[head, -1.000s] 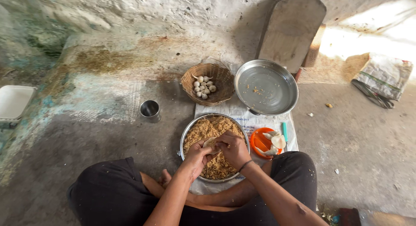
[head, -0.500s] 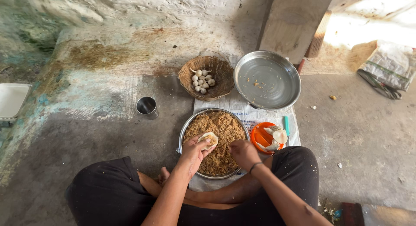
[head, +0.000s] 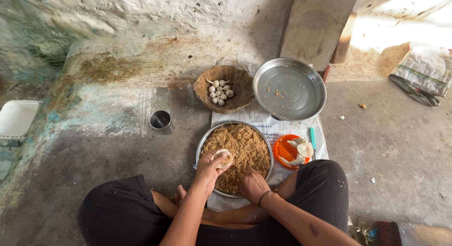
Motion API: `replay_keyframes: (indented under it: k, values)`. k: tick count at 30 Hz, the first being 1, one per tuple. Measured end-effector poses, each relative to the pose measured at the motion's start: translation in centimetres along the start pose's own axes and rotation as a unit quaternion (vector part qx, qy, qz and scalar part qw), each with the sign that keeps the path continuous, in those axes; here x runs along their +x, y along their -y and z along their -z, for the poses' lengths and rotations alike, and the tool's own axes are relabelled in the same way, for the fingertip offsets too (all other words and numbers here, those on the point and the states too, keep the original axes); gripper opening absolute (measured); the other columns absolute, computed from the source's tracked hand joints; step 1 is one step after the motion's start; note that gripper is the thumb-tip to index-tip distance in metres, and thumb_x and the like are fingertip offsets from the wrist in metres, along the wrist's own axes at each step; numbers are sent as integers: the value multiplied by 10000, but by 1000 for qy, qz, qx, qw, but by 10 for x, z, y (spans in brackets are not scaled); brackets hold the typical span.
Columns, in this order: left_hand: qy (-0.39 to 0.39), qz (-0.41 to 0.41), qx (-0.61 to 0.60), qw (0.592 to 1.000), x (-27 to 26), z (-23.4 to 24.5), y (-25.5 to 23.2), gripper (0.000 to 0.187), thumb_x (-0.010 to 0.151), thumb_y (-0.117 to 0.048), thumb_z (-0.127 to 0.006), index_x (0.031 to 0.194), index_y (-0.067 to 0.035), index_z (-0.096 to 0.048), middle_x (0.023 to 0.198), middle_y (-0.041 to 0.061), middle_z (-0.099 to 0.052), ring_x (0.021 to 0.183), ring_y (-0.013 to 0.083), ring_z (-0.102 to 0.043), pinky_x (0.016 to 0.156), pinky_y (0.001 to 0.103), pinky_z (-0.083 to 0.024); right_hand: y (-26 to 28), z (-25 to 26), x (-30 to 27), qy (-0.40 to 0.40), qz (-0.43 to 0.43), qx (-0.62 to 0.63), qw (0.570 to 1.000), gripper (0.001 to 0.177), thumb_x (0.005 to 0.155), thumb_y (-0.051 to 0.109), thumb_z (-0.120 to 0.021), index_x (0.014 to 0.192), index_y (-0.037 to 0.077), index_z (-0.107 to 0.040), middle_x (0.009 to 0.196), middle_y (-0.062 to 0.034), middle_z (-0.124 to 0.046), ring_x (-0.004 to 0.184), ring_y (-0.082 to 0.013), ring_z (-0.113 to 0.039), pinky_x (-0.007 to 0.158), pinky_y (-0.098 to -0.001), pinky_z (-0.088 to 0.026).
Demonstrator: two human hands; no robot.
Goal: The person takes a small flat disc of dough, fills it with a crumbly yellow mixture from a large tray, and rolls it between their hands to form a ball, then places it into a small orange bowl.
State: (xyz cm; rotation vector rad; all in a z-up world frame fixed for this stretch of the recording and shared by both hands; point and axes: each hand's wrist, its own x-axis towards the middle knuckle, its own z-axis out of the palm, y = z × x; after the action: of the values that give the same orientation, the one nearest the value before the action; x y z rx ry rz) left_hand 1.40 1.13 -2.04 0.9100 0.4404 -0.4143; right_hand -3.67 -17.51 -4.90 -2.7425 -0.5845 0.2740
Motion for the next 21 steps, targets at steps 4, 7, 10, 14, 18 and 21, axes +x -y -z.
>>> replay_keyframes:
  k: [4,7,10,14,18,21]
  values:
    - [18,11,-29,999,1,0,-3,303,969,-125,-600,1205,54,-663,1179,168,-704,1070,278,-719,959,427,-644,-3,-9,-4,-19,149,-73,986,158,809,114,-678,939,41,-730,899,-96,-682,967,-285,-618,853,-419,-511]
    - [32,15,-57,998,-5,1,-8,289,974,-88,-567,1219,46,-641,1201,164,-693,1103,274,-704,996,449,-617,-8,-21,0,40,162,-161,973,100,821,140,-685,834,53,-732,887,-100,-693,935,-275,-640,865,-412,-511]
    - [44,12,-90,995,-12,5,-11,286,978,-68,-557,1221,70,-620,1204,173,-691,1113,283,-695,1015,469,-591,-18,-25,4,57,66,-108,990,114,889,154,-704,912,64,-769,888,-70,-710,823,-201,-666,829,-364,-536]
    - [66,6,-63,996,-20,3,-14,283,975,-15,-569,1244,64,-609,1201,167,-684,1104,249,-689,1025,435,-590,-47,15,11,-74,-230,416,877,232,910,239,-768,1034,46,-804,848,-35,-673,719,-127,-571,660,-299,-486]
    - [78,16,-26,996,-22,-7,-14,295,950,17,-564,1237,24,-633,1171,172,-696,1025,243,-721,975,398,-605,-36,67,21,-104,-188,549,808,247,890,233,-788,1072,68,-766,855,-38,-719,726,-128,-599,663,-281,-507]
    - [104,17,-9,994,-23,-6,-11,344,913,33,-560,1238,20,-673,1132,168,-719,972,215,-732,945,376,-615,-1,85,27,-130,-44,363,922,204,883,205,-756,1040,78,-785,957,-7,-763,837,-109,-694,738,-265,-569]
